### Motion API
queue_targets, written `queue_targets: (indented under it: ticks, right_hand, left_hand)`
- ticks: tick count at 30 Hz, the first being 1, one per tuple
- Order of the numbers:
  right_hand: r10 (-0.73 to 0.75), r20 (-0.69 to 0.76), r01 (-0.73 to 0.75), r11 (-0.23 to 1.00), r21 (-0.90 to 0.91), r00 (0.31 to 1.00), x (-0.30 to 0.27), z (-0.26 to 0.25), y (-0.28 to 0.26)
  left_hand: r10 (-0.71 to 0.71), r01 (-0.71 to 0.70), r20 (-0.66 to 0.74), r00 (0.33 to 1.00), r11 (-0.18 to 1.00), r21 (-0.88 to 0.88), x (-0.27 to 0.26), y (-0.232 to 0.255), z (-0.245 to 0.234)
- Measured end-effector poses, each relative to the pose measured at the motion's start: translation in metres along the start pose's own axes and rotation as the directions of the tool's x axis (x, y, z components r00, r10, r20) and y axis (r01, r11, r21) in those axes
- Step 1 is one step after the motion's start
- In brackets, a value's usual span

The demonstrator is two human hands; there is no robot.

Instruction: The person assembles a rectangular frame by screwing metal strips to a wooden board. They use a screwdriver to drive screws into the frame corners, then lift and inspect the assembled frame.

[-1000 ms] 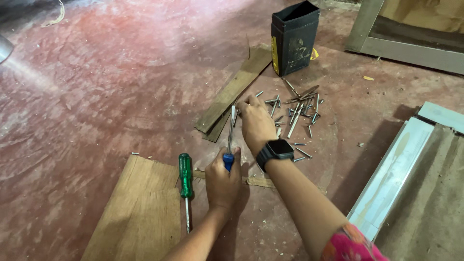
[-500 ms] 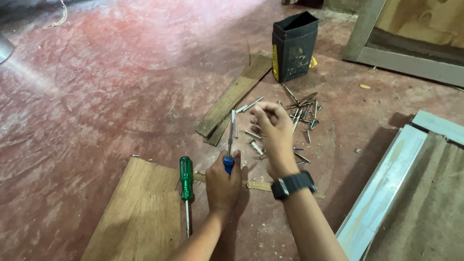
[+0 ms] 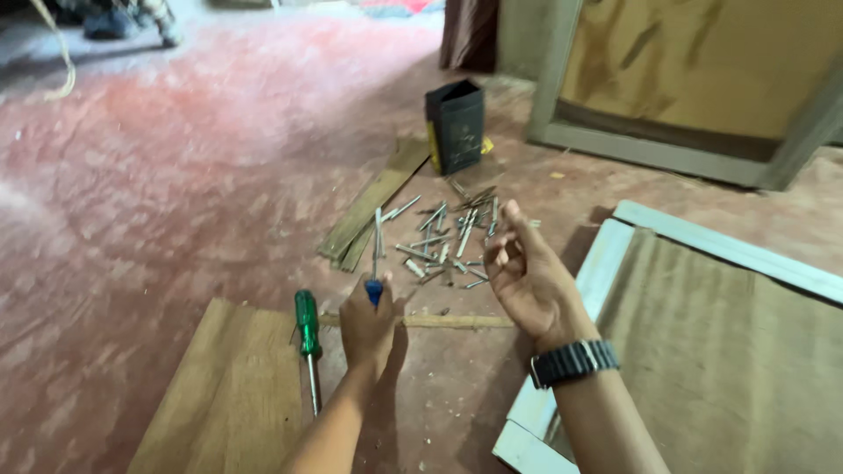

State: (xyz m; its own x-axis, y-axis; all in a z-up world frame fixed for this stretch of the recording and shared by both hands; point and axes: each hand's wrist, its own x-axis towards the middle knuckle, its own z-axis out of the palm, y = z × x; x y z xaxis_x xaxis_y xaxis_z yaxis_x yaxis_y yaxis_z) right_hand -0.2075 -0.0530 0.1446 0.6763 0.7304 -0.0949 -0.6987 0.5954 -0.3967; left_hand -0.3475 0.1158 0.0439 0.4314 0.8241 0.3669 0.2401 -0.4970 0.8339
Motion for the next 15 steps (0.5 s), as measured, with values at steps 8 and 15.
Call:
queue_targets:
  ticks: [8,15]
  right_hand:
    - [-0.263,-0.049,0.146,0.671,-0.727,0.964,-0.114,0.017,0.013]
    - [-0.383,0.307,0.020,-0.597,-0.802,0.871,-0.195,-0.002,0.042]
  left_hand:
    - [-0.183,0.483,0.556,0.810,0.746,-0.458,-0.068,0.103,-0.050]
    - [0.314,-0.093,0.497,0.809,0.903,-0.419,-0.129,0.120,-0.109]
